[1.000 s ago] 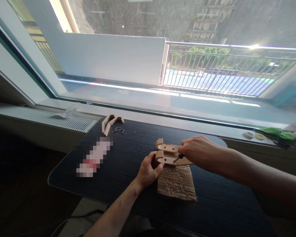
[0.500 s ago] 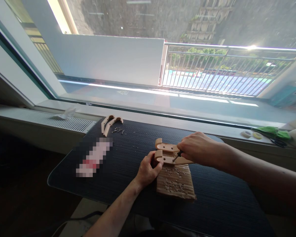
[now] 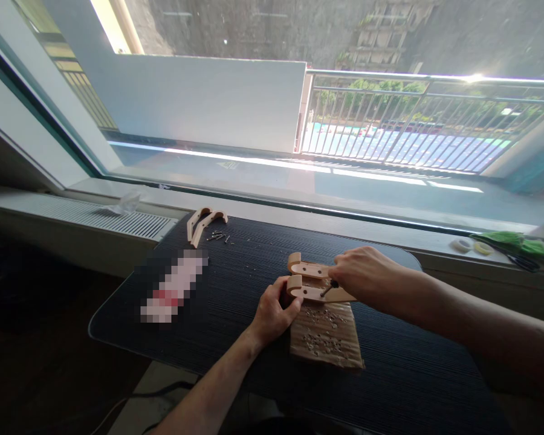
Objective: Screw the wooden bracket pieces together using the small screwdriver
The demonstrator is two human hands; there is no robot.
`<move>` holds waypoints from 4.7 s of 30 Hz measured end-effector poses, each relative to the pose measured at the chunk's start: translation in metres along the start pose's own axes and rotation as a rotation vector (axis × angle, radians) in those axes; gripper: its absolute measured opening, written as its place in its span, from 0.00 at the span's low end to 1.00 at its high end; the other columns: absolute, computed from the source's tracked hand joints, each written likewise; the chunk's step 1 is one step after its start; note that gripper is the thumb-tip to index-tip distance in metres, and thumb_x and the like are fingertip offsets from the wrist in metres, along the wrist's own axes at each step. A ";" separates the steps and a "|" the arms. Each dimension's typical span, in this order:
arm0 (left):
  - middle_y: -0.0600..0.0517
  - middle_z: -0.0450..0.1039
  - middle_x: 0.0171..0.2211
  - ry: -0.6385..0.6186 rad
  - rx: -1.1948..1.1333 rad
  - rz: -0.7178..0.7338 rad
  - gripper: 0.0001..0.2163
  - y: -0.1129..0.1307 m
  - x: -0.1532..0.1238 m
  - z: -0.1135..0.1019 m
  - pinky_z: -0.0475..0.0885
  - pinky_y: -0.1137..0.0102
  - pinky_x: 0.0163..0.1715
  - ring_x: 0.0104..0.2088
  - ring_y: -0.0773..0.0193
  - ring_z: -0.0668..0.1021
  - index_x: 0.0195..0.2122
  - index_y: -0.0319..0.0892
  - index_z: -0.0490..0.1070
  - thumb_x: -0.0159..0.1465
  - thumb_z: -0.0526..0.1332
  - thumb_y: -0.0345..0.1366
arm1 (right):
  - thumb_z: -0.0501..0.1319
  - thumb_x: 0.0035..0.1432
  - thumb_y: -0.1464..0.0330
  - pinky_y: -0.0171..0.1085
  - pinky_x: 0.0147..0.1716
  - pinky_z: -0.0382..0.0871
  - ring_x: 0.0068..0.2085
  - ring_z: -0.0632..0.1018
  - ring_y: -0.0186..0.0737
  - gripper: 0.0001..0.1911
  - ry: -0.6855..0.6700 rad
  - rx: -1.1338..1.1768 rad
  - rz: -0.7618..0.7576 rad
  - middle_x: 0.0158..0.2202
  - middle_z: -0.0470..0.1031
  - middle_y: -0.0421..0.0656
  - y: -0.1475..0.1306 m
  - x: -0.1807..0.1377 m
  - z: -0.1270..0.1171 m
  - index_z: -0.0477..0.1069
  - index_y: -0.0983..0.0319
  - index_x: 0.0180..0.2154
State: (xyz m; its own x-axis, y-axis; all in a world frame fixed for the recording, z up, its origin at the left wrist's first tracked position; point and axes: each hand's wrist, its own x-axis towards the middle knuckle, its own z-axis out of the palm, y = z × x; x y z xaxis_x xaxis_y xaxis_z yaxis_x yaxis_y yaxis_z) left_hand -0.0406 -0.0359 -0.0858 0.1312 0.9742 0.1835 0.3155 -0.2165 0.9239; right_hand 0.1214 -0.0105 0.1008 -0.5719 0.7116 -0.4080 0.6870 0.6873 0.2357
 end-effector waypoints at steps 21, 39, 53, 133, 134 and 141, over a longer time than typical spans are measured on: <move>0.53 0.72 0.32 -0.008 0.049 0.008 0.13 0.001 0.000 -0.001 0.68 0.72 0.34 0.33 0.65 0.73 0.43 0.44 0.66 0.57 0.59 0.35 | 0.54 0.53 0.80 0.35 0.22 0.55 0.29 0.76 0.41 0.11 0.058 -0.002 -0.024 0.28 0.75 0.45 -0.002 0.000 -0.001 0.73 0.63 0.31; 0.53 0.71 0.33 -0.020 0.065 0.005 0.13 0.001 0.000 -0.001 0.67 0.72 0.35 0.33 0.64 0.73 0.43 0.44 0.65 0.57 0.59 0.36 | 0.55 0.55 0.75 0.34 0.22 0.56 0.29 0.76 0.40 0.09 0.017 -0.018 0.032 0.27 0.75 0.46 0.000 0.004 -0.006 0.74 0.64 0.29; 0.53 0.72 0.32 0.002 0.042 -0.003 0.13 0.002 -0.001 -0.001 0.68 0.72 0.35 0.33 0.64 0.73 0.43 0.44 0.67 0.56 0.60 0.35 | 0.55 0.52 0.79 0.35 0.21 0.53 0.27 0.74 0.37 0.10 0.091 0.008 -0.043 0.27 0.74 0.44 0.003 0.008 0.010 0.73 0.64 0.28; 0.53 0.72 0.32 -0.006 0.045 -0.003 0.13 0.002 -0.001 -0.001 0.67 0.72 0.34 0.32 0.65 0.72 0.43 0.44 0.66 0.56 0.59 0.36 | 0.55 0.53 0.80 0.33 0.24 0.58 0.31 0.76 0.40 0.09 0.071 0.029 -0.058 0.29 0.75 0.45 -0.003 0.000 0.008 0.72 0.65 0.31; 0.53 0.71 0.31 -0.007 0.050 -0.005 0.13 0.003 -0.001 -0.001 0.67 0.72 0.34 0.32 0.65 0.72 0.43 0.44 0.66 0.57 0.59 0.36 | 0.55 0.53 0.80 0.33 0.24 0.58 0.31 0.76 0.39 0.10 0.075 0.036 -0.054 0.29 0.75 0.45 -0.002 0.001 0.009 0.72 0.65 0.31; 0.53 0.71 0.32 -0.016 0.069 -0.005 0.13 0.003 -0.001 -0.002 0.67 0.72 0.35 0.32 0.65 0.72 0.44 0.44 0.66 0.57 0.59 0.36 | 0.56 0.53 0.80 0.33 0.22 0.56 0.28 0.76 0.37 0.09 0.078 0.033 -0.028 0.28 0.76 0.44 -0.002 0.006 0.014 0.73 0.64 0.29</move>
State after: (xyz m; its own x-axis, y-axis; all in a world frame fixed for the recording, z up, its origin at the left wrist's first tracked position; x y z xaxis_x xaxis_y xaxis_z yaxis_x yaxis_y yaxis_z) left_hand -0.0413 -0.0375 -0.0826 0.1443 0.9743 0.1730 0.3799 -0.2160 0.8995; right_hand 0.1225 -0.0098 0.0854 -0.6239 0.7019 -0.3436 0.6837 0.7032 0.1951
